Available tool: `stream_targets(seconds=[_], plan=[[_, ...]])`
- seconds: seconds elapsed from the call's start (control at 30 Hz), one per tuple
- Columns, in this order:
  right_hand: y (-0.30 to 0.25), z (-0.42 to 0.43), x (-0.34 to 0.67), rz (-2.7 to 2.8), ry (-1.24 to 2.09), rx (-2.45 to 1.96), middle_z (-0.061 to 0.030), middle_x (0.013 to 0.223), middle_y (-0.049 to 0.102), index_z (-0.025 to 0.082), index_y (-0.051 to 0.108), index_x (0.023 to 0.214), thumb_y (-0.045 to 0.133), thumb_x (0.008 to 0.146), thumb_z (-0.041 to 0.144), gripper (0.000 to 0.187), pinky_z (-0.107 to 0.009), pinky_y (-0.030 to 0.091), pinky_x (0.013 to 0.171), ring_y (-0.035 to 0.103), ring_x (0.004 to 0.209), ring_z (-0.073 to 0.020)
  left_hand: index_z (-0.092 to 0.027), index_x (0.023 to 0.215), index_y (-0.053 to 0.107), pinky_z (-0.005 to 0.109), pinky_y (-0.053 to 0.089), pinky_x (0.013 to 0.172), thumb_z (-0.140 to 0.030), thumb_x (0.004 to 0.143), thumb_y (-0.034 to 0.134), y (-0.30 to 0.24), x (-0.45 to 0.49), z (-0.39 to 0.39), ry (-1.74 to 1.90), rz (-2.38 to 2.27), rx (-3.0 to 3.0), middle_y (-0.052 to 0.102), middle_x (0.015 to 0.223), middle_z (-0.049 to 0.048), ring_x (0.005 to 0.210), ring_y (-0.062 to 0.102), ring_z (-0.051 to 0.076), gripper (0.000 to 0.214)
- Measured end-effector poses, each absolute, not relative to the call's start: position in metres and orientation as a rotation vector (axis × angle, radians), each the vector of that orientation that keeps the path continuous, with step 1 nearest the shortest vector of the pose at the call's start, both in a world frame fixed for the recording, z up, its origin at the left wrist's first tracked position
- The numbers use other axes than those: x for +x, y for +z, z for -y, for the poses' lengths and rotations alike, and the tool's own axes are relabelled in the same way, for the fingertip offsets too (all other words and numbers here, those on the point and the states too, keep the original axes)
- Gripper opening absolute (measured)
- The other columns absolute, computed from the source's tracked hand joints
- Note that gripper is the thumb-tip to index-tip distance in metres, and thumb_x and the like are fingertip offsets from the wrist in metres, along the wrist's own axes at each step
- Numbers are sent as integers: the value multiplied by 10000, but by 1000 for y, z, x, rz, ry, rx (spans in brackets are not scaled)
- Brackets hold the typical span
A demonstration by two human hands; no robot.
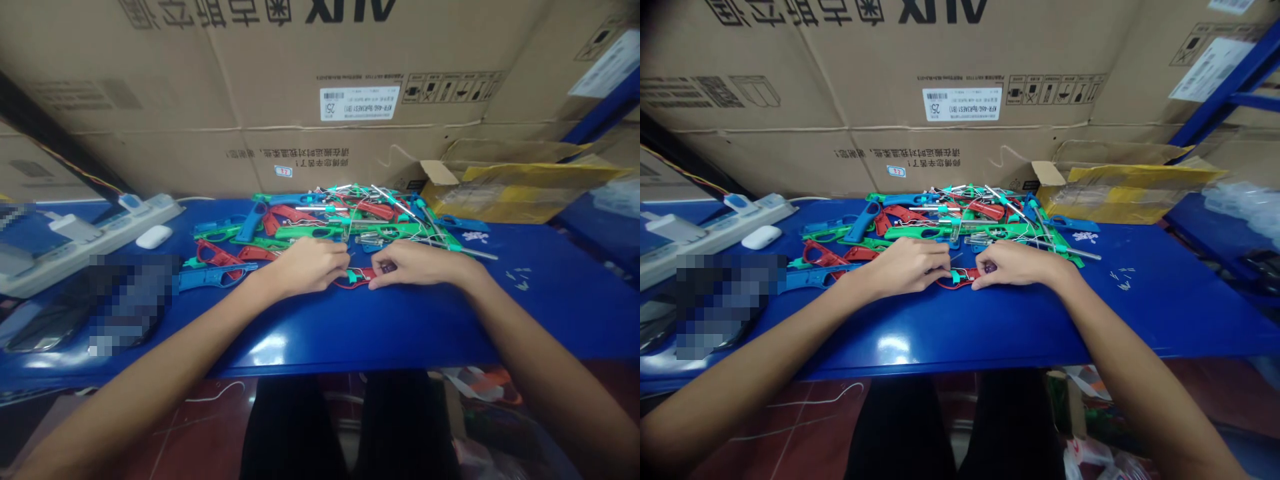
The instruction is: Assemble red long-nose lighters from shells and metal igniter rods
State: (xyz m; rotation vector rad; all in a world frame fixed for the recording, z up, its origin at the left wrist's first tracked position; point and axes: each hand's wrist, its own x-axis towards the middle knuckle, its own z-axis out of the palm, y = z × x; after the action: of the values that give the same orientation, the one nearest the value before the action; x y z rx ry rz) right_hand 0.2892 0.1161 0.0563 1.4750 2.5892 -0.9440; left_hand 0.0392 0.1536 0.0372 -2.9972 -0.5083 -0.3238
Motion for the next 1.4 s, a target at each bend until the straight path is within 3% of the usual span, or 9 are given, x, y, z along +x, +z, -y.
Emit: stream_targets(seconds=[0.37,0.7,0.8,0.87,0.97,1.1,1.4], plan=[[57,-116,288,-2590,-922,1486,4,670,612,212,646,760,636,881,635,440,-305,299,585,519,607,-149,-162,872,708,332,332,530,-268,987,627,38,44,-149,-277,487,-2834,692,901,56,809,663,208,176],[56,-115,288,-2606,-853,1474,11,675,631,204,660,784,654,902,580,394,-280,305,577,534,608,-139,-202,886,757,293,368,585,-157,968,552,50,36,-151,-246,541,-3108,683,876,36,765,636,155,226],[59,-112,283,-2724,-667,1483,4,721,681,209,710,874,685,909,501,295,-277,316,591,567,625,-141,-206,865,759,295,351,580,-159,952,563,52,33,-153,-229,567,-3113,689,881,34,741,619,149,219],[61,-108,278,-2831,-557,1468,-5,784,732,228,746,1034,704,914,420,230,-275,344,615,619,671,-153,-196,839,745,300,351,580,-166,954,561,52,32,-154,-203,575,-3109,689,887,37,724,612,147,219],[62,-104,271,-2934,-600,1379,-10,922,801,284,736,1232,685,933,297,303,-268,405,666,704,780,-171,-191,864,746,299,373,595,-169,961,546,51,32,-154,-179,577,-3125,697,907,45,747,629,153,223],[56,-104,268,-2959,-727,1263,6,1030,818,354,735,1256,646,961,260,322,-269,451,685,749,839,-174,-208,971,767,297,407,618,-162,958,547,51,32,-153,-169,559,-3144,712,955,46,824,668,170,225],[52,-101,270,-2955,-592,1218,-18,987,820,338,752,1230,613,997,344,271,-289,449,668,747,825,-187,-194,944,749,290,408,622,-221,993,534,61,19,-165,-272,619,-3131,722,922,44,777,664,165,222]])
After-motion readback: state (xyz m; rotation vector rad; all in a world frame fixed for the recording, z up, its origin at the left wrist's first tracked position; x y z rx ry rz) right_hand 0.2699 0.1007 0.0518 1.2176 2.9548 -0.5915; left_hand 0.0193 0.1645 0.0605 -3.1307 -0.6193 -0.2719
